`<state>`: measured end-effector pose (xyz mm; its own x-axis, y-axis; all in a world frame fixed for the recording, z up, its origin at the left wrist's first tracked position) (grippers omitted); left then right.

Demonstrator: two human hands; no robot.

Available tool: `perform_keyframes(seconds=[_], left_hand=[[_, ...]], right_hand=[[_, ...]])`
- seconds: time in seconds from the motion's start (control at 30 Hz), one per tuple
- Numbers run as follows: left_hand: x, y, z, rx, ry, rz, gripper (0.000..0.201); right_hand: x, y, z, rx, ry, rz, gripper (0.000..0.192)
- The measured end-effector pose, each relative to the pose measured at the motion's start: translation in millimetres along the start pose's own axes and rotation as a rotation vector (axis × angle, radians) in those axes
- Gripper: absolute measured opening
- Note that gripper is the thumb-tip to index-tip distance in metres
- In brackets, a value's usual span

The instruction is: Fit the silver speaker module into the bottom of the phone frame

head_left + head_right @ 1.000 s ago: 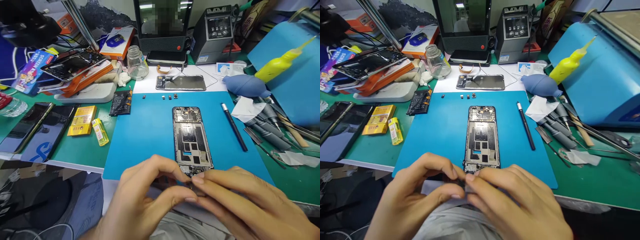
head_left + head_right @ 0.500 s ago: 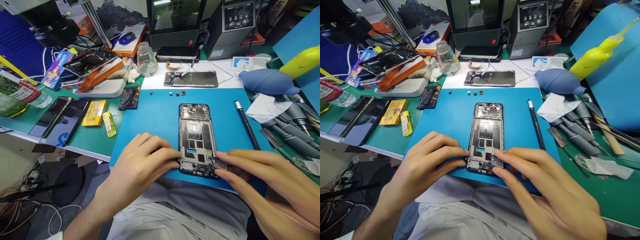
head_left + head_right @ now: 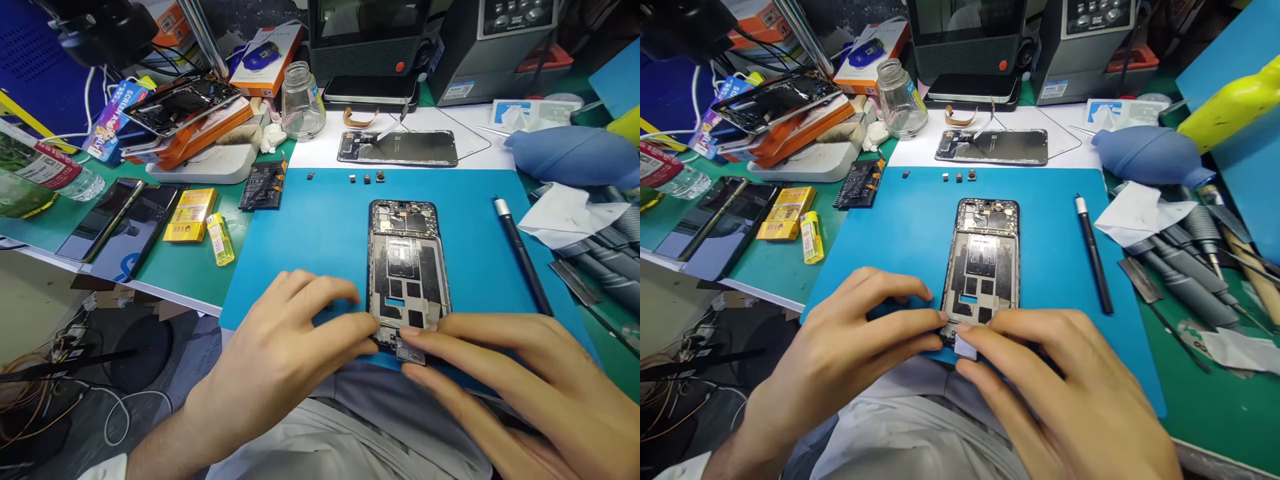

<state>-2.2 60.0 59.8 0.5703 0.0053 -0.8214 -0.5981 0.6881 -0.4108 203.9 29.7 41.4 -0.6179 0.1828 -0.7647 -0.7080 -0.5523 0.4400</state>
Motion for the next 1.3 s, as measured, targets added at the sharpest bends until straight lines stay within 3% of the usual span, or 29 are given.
perform_keyframes(seconds=[0.23,0.37,0.5,0.8,1.07,1.3], left_hand=[[-0.8,-2.6,-5.1,0.065,-0.048,0.018,0.018],[1.3,3.6,-5.3,0.019,-0.044,-0.019,0.017],[3.7,8.2,-5.9,-0.006,-0.041,-0.068,0.016],[1.2,15.7,-4.4,-0.056,-0.035,-0.189,0.009],[5.3,19.3,-7.2,-0.100,0.093,-0.297,0.024],[3.2,21.9,-10.0,-0.054,0.038,-0.261,0.022]], right_hand=[[7.4,-4.0,-3.3,0.022,-0.006,-0.033,0.024],[-1.0,-27.8,-25.3,0.037,0.048,0.032,0.052],[-11.1,-42.4,-38.9,0.053,0.068,0.039,0.055],[5.1,-8.4,7.4,0.035,0.083,-0.035,0.042],[6.7,-29.6,-6.7,0.030,0.128,0.004,0.053],[6.0,-34.6,-14.6,0.008,0.134,0.016,0.047]])
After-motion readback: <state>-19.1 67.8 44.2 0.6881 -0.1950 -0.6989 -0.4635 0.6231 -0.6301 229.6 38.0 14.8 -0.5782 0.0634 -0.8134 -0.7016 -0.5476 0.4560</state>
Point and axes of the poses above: each hand's wrist, its own z-axis towards the middle knuckle, its own x-axis out of the palm, y = z × x, the point moved 10 cm from there along z, towards the middle knuckle, and after that the axes turned 2 degrees about x, right-handed, at the moved point
